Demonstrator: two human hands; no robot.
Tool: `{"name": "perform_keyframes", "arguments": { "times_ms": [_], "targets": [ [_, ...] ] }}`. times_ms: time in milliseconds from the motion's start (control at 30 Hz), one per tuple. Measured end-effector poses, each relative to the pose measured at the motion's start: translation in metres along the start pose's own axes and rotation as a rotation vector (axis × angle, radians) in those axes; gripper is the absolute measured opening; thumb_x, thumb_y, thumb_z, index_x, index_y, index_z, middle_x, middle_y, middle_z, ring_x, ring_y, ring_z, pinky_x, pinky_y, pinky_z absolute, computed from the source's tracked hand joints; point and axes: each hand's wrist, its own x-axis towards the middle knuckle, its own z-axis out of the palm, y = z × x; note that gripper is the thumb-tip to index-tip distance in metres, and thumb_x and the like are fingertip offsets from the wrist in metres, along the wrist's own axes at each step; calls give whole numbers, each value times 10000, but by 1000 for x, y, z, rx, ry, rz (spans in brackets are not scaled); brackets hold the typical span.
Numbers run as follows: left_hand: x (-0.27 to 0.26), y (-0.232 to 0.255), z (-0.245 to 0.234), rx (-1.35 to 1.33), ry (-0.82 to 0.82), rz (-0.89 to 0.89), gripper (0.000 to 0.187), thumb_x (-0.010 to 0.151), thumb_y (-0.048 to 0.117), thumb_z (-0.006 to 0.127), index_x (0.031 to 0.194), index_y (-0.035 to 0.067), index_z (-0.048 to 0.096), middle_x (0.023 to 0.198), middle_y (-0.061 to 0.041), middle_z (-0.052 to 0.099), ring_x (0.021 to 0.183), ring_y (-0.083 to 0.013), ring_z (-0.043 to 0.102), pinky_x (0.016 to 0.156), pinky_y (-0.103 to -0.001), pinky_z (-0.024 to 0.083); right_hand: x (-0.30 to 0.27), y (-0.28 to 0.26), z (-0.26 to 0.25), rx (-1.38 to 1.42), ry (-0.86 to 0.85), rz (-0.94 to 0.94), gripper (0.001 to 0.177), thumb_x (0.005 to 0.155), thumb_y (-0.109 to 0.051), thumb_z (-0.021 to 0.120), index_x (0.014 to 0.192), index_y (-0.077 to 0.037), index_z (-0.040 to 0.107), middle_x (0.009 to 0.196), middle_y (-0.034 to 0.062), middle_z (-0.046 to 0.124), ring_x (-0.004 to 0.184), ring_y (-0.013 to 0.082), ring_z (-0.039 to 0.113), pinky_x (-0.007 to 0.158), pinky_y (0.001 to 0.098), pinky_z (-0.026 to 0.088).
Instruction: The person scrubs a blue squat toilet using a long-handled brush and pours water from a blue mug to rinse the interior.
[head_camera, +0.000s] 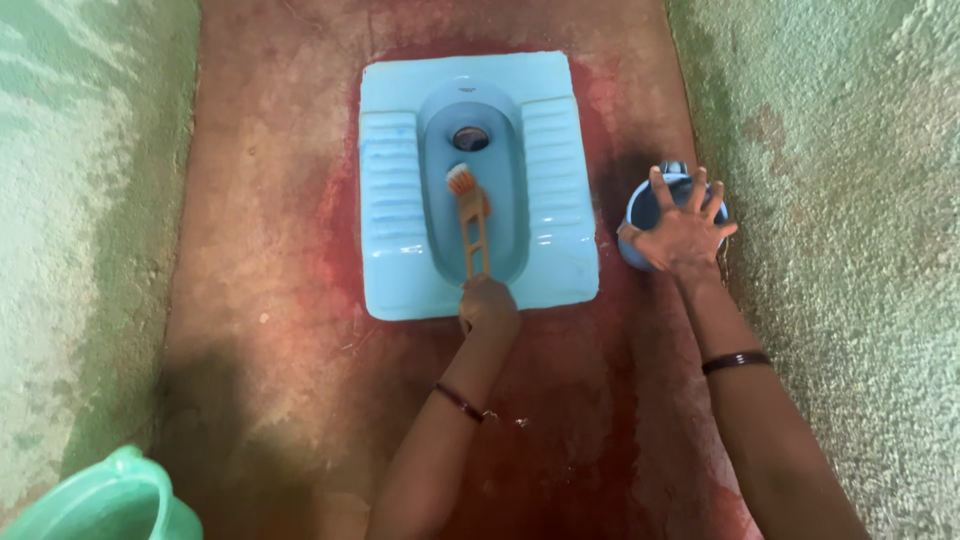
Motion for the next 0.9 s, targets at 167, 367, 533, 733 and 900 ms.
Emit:
{"name": "perform_keyframes", "arguments": {
  "times_ms": [167,367,533,733,900],
  "targets": [
    [-4,-9,16,-396,53,-51,426,963,192,683,1301,-43,575,1235,-213,691,1086,-363,725,739,-454,641,-11,-6,-15,-60,-116,10,1056,723,-664,701,1623,-465,185,1693,196,74,1537,516,65,1098,821,209],
    [-38,-30,32,-530,118,14,308,1020,247,582,1211,6,605,1190,-197,723,1098,-344,723,855,-425,614,-46,-2,-16,-83,-182,28,1068,716,-650,720,1621,-478,179,1688,178,112,1539,500,95,1114,812,224],
    [-57,-33,47,-661,105,8,335,965,216,611,1226,10,572,1227,-209,676,1150,-383,675,901,-457,586,-78,2,-15,-96,-214,22,1084,692,-635,754,1608,-482,195,1689,159,125,1545,480,107,1109,810,236],
    [-58,-34,72,-668,65,32,490,917,187,632,1340,10,459,1225,-208,674,1132,-370,688,912,-464,591,-109,11,-20,-85,-260,98,1072,686,-626,787,1596,-516,231,1684,168,153,1544,486,150,1135,789,254],
    [-59,-24,82,-737,12,114,622,919,152,549,1457,-56,316,1191,-291,670,1098,-424,699,934,-488,562,-125,21,-23,-62,-346,125,1133,627,-581,848,1582,-505,241,1705,147,108,1546,485,106,1128,802,235]
  ]
}}
